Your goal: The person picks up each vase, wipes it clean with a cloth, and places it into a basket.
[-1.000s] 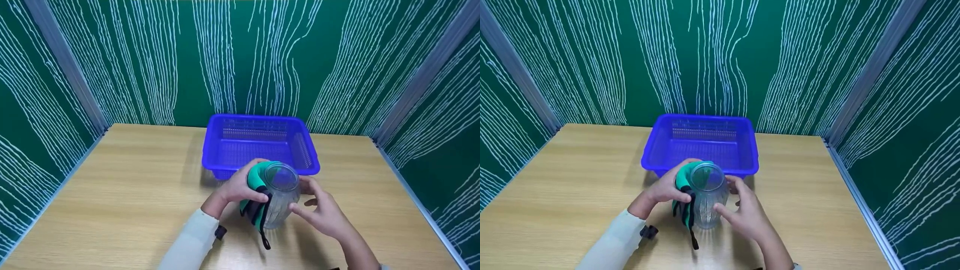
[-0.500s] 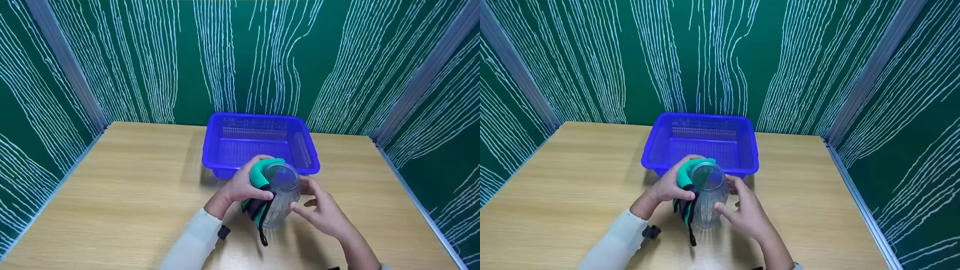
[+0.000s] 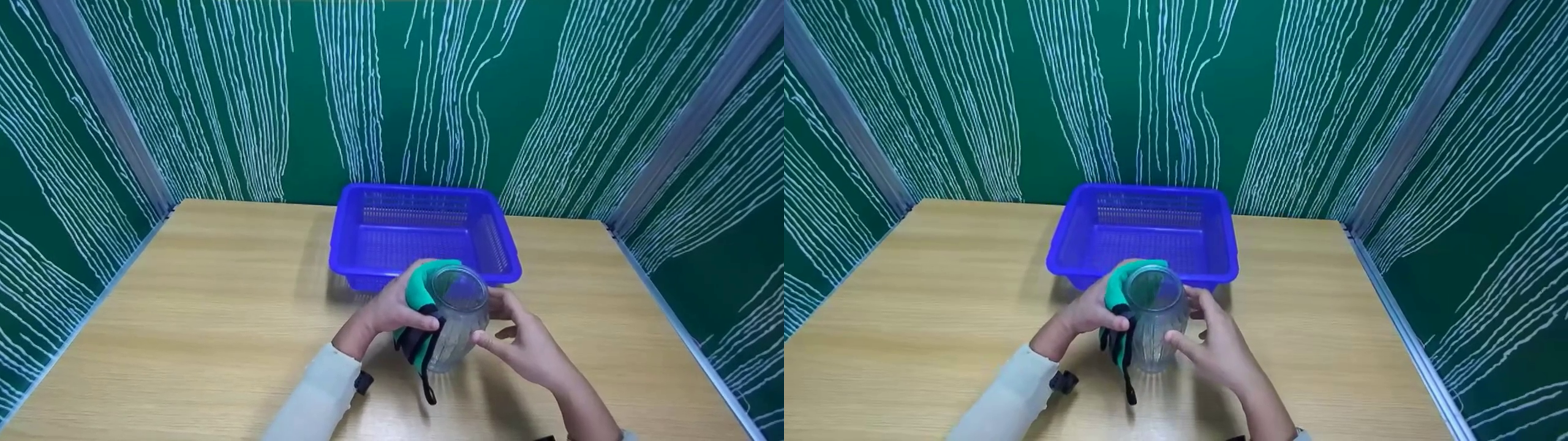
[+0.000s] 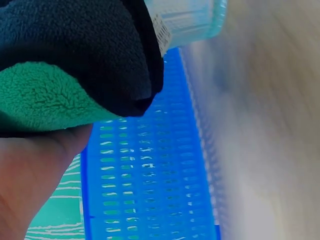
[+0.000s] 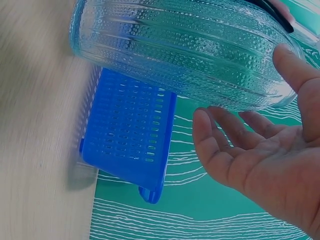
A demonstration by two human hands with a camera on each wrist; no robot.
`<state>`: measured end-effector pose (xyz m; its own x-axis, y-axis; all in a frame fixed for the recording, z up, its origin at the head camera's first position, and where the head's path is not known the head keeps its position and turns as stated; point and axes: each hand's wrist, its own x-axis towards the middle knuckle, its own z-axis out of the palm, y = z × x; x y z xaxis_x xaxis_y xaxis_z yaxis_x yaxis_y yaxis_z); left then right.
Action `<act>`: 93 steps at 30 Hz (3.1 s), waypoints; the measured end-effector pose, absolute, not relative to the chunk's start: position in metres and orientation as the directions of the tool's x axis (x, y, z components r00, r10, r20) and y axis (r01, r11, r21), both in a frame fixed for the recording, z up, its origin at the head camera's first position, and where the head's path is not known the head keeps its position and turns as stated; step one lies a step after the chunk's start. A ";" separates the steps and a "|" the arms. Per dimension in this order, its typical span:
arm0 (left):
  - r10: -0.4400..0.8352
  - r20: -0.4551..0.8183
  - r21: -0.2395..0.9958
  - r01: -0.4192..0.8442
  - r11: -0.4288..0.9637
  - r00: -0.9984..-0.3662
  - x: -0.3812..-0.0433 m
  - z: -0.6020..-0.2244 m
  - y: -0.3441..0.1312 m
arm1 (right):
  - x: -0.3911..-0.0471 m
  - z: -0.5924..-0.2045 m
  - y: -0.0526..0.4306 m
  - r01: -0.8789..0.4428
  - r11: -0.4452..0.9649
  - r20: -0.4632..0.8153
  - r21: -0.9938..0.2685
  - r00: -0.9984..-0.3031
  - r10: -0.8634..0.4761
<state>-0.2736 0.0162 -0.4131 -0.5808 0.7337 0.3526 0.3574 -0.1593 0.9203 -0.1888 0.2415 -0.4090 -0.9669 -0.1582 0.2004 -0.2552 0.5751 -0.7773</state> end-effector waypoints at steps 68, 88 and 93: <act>0.685 0.206 0.907 0.400 0.135 -0.699 -0.292 -0.447 0.009 | -0.194 -0.413 0.235 -0.261 0.485 0.251 -0.835 -0.964 -0.087; 0.645 0.239 0.930 0.362 0.062 -0.726 -0.270 -0.395 0.014 | -0.194 -0.411 0.236 -0.269 0.498 0.243 -0.824 -0.963 -0.118; 0.625 0.234 0.910 0.394 0.129 -0.745 -0.272 -0.399 0.017 | -0.194 -0.410 0.237 -0.251 0.510 0.228 -0.822 -0.968 -0.109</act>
